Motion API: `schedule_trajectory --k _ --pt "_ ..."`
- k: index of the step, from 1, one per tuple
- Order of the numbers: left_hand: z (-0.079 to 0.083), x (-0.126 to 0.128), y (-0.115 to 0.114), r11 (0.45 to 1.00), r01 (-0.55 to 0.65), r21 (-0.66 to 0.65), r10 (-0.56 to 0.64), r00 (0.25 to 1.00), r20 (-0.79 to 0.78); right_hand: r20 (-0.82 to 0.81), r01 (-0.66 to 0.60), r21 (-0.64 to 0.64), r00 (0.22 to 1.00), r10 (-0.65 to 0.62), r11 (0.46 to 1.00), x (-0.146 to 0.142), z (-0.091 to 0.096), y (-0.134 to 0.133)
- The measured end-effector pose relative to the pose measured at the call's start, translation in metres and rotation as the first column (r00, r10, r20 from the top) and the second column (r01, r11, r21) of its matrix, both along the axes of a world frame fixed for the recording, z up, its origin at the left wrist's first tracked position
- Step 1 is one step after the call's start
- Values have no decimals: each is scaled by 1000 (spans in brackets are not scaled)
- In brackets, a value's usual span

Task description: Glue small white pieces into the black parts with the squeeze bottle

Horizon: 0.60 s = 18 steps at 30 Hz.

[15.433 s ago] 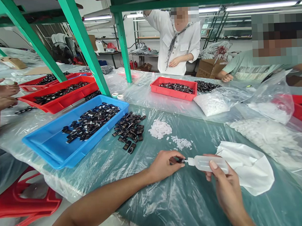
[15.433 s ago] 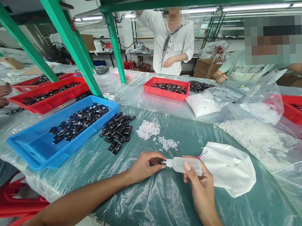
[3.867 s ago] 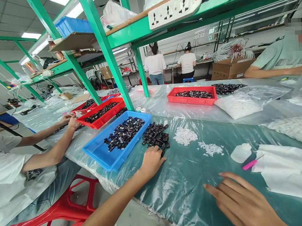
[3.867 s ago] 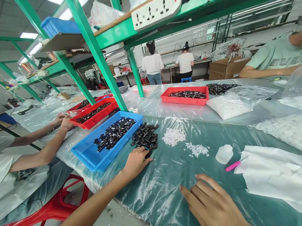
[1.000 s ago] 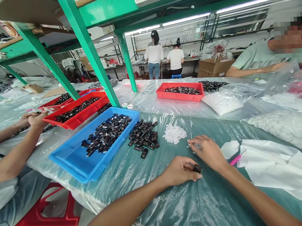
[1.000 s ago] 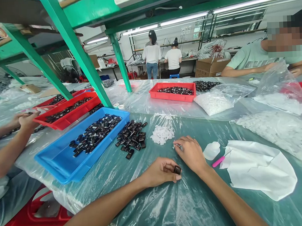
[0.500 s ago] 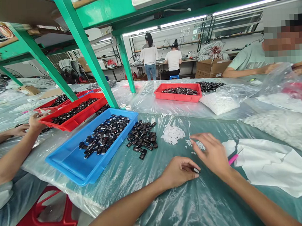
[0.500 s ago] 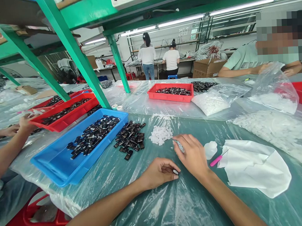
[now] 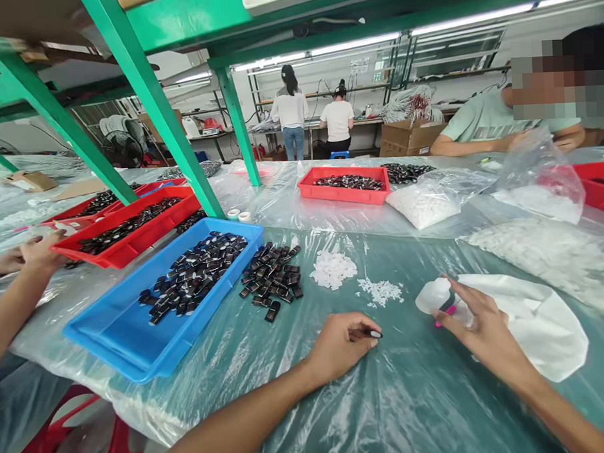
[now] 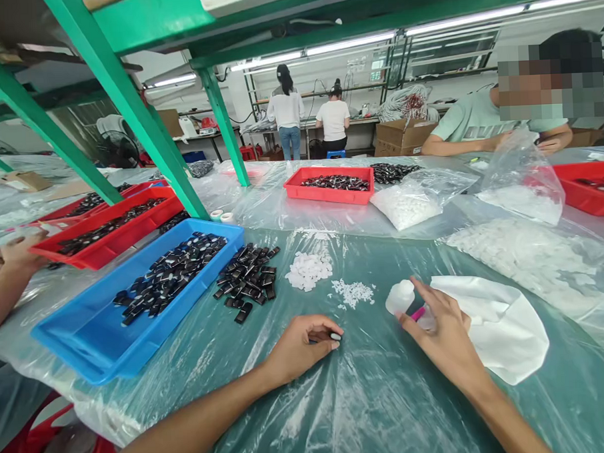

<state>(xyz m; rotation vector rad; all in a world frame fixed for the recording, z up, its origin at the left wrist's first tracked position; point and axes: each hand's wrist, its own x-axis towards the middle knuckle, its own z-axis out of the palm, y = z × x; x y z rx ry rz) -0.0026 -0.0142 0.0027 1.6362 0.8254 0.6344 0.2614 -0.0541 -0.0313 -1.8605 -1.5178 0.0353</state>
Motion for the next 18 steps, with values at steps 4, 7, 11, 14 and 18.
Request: schedule_trajectory --k 4,7,11,14,18 --pt "2 0 -1 998 14 60 -12 1000 -21 14 12 -39 1000 -12 999 -11 -3 5" --pt "3 -1 -2 994 27 108 -22 999 -48 -230 -21 14 973 24 1000 -23 6 1" --pt "4 -1 -2 988 16 155 -5 998 -70 -745 -172 9 656 122 985 -41 16 -10" --pt "4 0 -2 985 -20 170 30 998 -61 -878 -273 31 452 157 961 -53 18 -16" --pt "6 1 -1 982 -58 177 72 995 -72 -967 -346 120 172 188 931 -65 21 -20"
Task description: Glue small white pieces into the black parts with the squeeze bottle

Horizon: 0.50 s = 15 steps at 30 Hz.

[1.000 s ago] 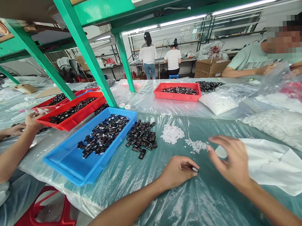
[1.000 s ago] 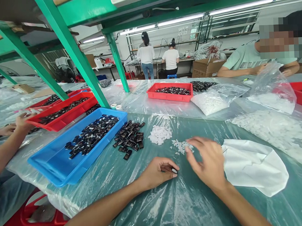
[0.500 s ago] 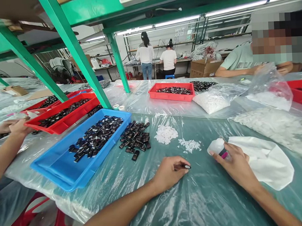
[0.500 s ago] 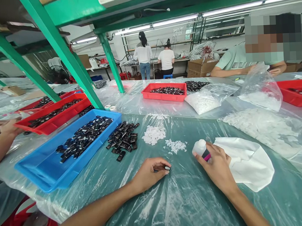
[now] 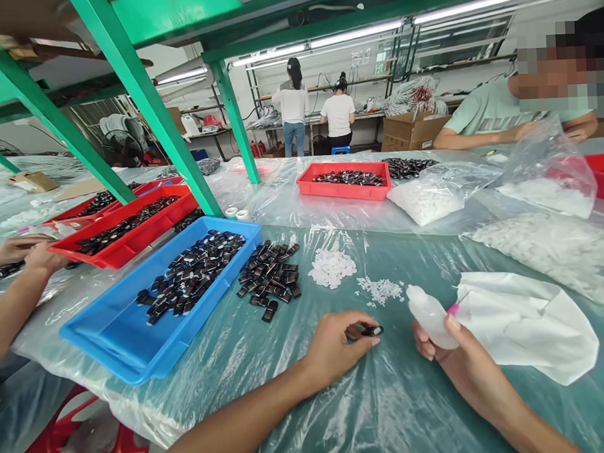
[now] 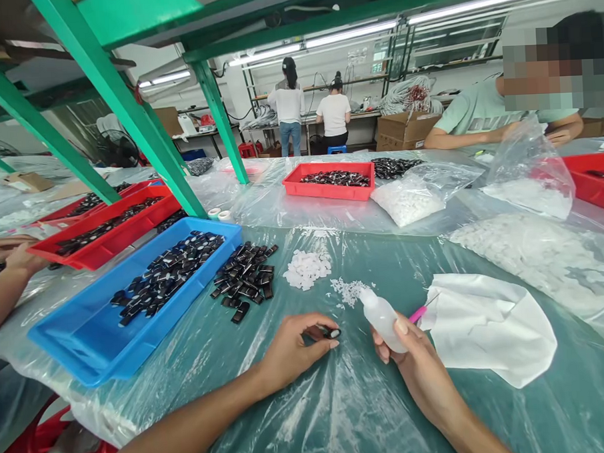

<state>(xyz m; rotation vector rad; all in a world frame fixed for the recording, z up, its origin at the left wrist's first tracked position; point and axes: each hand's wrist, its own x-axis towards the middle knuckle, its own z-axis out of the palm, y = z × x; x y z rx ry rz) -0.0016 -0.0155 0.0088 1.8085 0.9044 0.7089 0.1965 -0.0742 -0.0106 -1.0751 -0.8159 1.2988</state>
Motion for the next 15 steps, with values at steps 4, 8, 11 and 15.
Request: schedule_trajectory --k 4,8,11,15 --pt "3 0 1 1000 -21 5 21 999 -25 -264 3 -53 964 -17 999 -4 1 -2" --pt "2 -1 2 1000 -22 10 23 999 -27 -316 60 -129 944 -99 990 -3 -2 -3" --pt "0 -1 3 999 -6 42 7 999 -36 -228 87 -160 966 -123 983 -4 -3 -4" --pt "-1 -2 3 998 6 69 -4 999 -34 -30 154 -163 986 -161 975 -8 -3 -4"
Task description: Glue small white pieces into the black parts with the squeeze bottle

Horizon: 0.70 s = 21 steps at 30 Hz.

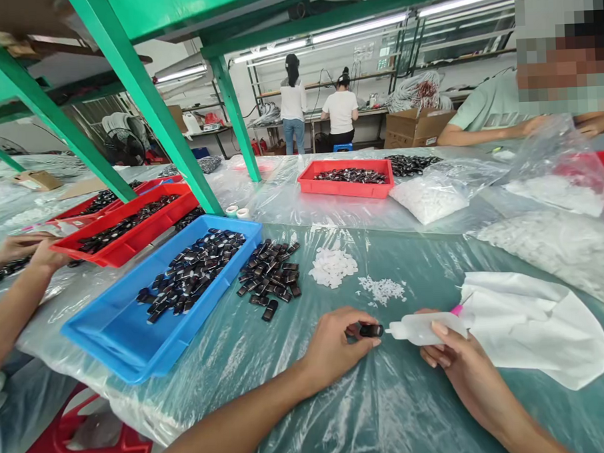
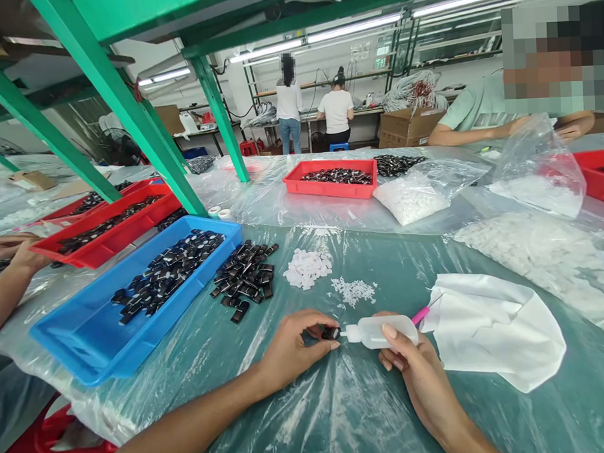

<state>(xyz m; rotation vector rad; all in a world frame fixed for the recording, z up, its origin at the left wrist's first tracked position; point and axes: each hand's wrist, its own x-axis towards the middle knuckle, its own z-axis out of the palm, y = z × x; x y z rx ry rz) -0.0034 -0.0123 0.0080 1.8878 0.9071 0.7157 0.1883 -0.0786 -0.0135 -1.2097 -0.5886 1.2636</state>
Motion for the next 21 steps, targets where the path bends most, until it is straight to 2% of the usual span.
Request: schedule_trajectory --k 4,10,16,21 --pt "0 0 0 1000 10 12 -10 1000 -4 227 -5 20 974 0 1000 2 -4 -1" --pt "0 -1 -1 999 18 46 -16 999 -41 541 -27 78 841 -20 997 6 -5 -7" --pt "1 -2 -1 997 15 71 -11 998 -66 685 -38 173 723 -92 984 3 -1 -12" --pt "0 -2 0 997 19 70 -14 998 -65 720 -23 213 679 -141 977 3 1 -13"
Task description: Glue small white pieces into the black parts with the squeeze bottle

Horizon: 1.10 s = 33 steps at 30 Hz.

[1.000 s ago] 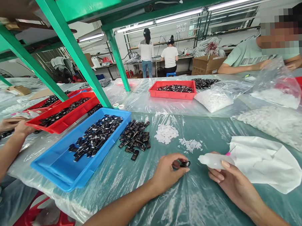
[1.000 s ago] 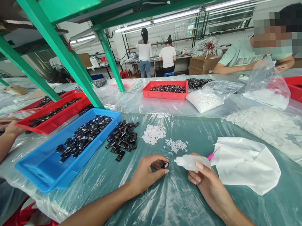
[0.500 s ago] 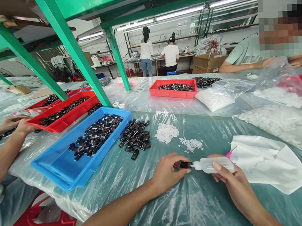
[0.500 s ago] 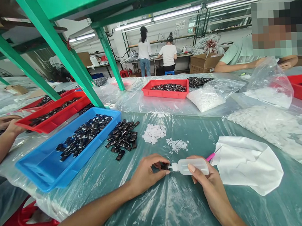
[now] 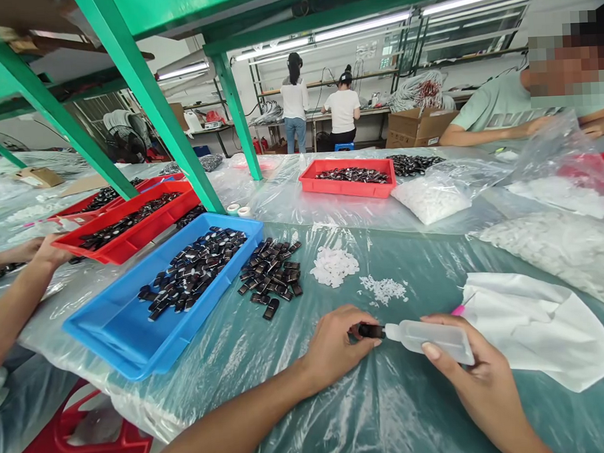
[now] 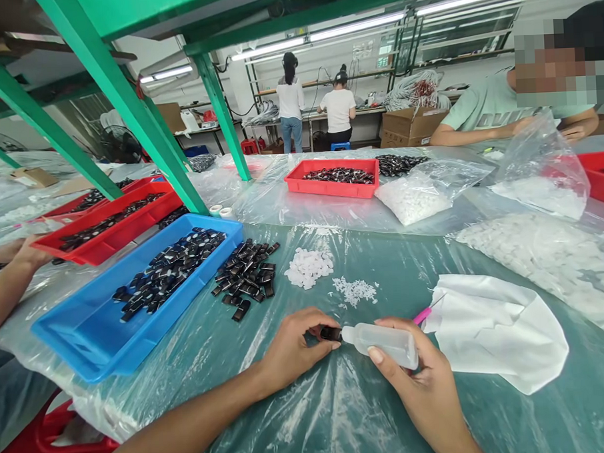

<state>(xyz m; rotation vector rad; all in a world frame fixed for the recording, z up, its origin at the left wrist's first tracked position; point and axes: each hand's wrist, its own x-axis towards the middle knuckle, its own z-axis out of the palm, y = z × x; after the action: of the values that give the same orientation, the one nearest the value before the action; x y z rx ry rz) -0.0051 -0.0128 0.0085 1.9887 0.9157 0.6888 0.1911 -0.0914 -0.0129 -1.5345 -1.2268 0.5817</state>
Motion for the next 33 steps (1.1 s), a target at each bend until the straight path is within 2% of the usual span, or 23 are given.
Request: schedule_trajectory --k 8,19,29,33 --pt "-1 0 1 1000 20 20 -21 1000 6 38 -83 36 996 82 996 4 -1 1" --pt "1 0 1 1000 12 8 -12 1000 5 104 11 88 994 -20 996 -1 2 -1" --pt "1 1 0 1000 25 -2 -25 996 -87 131 -92 124 989 75 988 2 2 -4" --pt "-1 1 1 997 81 14 -80 994 -68 173 -74 147 984 48 986 1 2 -4"
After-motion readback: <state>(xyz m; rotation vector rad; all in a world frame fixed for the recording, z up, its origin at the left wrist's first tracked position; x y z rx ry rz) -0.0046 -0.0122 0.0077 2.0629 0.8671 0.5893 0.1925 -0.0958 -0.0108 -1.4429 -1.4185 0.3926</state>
